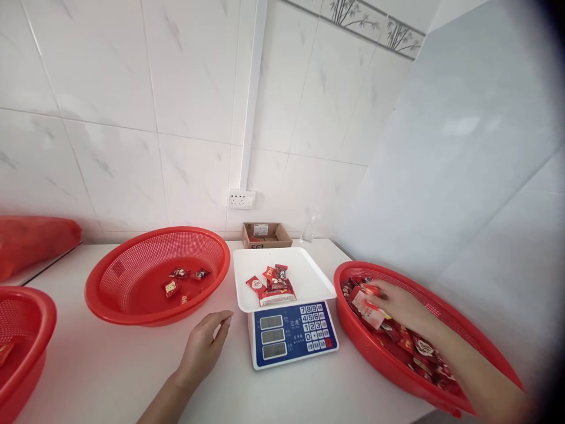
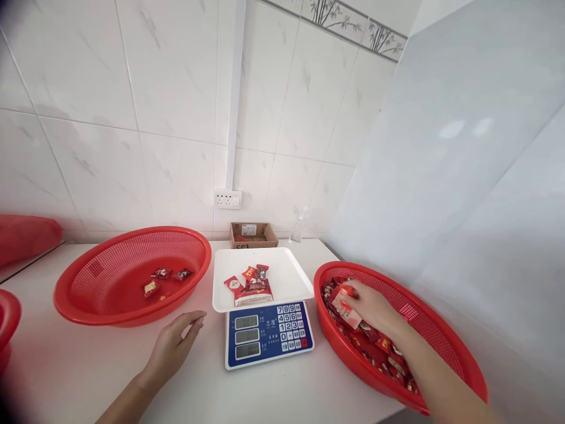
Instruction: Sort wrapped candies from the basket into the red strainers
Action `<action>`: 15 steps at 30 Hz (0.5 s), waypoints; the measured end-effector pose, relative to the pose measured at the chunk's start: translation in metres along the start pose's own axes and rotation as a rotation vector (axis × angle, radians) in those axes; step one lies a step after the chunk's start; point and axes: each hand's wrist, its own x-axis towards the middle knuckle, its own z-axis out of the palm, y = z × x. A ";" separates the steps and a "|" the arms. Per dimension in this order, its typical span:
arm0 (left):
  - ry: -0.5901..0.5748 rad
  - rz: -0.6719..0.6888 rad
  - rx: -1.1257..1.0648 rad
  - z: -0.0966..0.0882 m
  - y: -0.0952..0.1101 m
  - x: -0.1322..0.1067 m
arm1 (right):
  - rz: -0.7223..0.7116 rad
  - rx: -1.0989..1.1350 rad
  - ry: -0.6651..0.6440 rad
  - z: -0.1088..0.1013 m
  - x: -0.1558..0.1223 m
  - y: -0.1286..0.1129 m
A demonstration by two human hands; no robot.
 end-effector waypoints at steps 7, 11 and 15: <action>0.019 0.007 0.003 -0.002 0.000 0.001 | -0.301 0.375 -0.271 0.072 0.037 -0.130; 0.041 0.012 0.012 -0.003 0.000 0.002 | -0.329 0.355 -0.289 0.099 0.051 -0.157; 0.043 0.015 0.009 -0.002 0.000 0.002 | -0.342 0.173 -0.141 0.090 0.049 -0.149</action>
